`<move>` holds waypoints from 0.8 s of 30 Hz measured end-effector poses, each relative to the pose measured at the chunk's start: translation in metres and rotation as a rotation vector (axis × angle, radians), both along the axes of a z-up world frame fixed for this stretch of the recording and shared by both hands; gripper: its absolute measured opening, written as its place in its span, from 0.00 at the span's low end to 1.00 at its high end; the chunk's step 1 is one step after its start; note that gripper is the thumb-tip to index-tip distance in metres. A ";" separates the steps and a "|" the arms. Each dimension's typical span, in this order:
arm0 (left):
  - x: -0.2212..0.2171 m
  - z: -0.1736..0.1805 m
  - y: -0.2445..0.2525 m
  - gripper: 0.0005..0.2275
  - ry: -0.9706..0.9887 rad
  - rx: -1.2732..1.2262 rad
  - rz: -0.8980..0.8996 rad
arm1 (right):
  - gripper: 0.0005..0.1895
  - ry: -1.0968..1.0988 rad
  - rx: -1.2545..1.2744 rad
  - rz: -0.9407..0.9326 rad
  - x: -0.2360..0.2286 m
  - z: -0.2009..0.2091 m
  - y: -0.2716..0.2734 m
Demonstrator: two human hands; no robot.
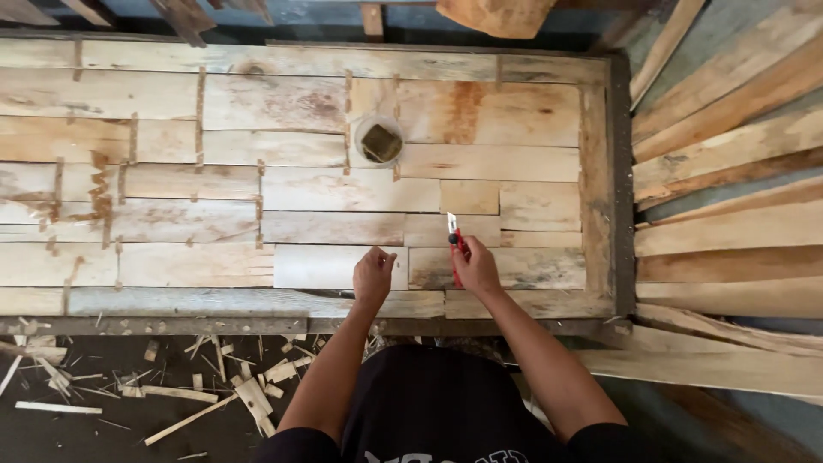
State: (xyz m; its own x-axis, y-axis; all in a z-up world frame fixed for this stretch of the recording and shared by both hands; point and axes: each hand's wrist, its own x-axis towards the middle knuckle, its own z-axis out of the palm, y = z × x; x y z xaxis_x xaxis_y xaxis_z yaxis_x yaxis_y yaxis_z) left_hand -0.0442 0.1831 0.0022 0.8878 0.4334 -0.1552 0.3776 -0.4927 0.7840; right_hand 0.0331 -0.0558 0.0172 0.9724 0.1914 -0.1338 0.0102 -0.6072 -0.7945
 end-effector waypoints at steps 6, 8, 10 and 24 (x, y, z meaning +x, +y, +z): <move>-0.004 0.011 0.027 0.13 0.027 0.050 -0.025 | 0.15 0.021 0.090 0.037 0.012 -0.018 0.045; -0.007 0.012 0.036 0.08 -0.081 0.043 -0.036 | 0.15 0.044 0.074 0.042 0.013 -0.020 0.054; -0.014 0.011 0.042 0.07 -0.182 0.035 -0.048 | 0.15 0.073 0.057 0.046 0.008 -0.021 0.059; -0.037 0.017 0.032 0.07 0.005 -0.043 -0.007 | 0.15 0.212 0.082 0.086 -0.009 -0.022 0.055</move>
State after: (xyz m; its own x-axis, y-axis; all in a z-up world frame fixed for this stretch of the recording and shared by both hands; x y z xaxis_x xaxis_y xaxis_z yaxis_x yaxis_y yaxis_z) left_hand -0.0807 0.2154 0.0188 0.8898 0.4203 -0.1780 0.3784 -0.4613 0.8025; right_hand 0.0236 -0.0005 -0.0050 0.9039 0.2909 -0.3138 -0.1133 -0.5445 -0.8311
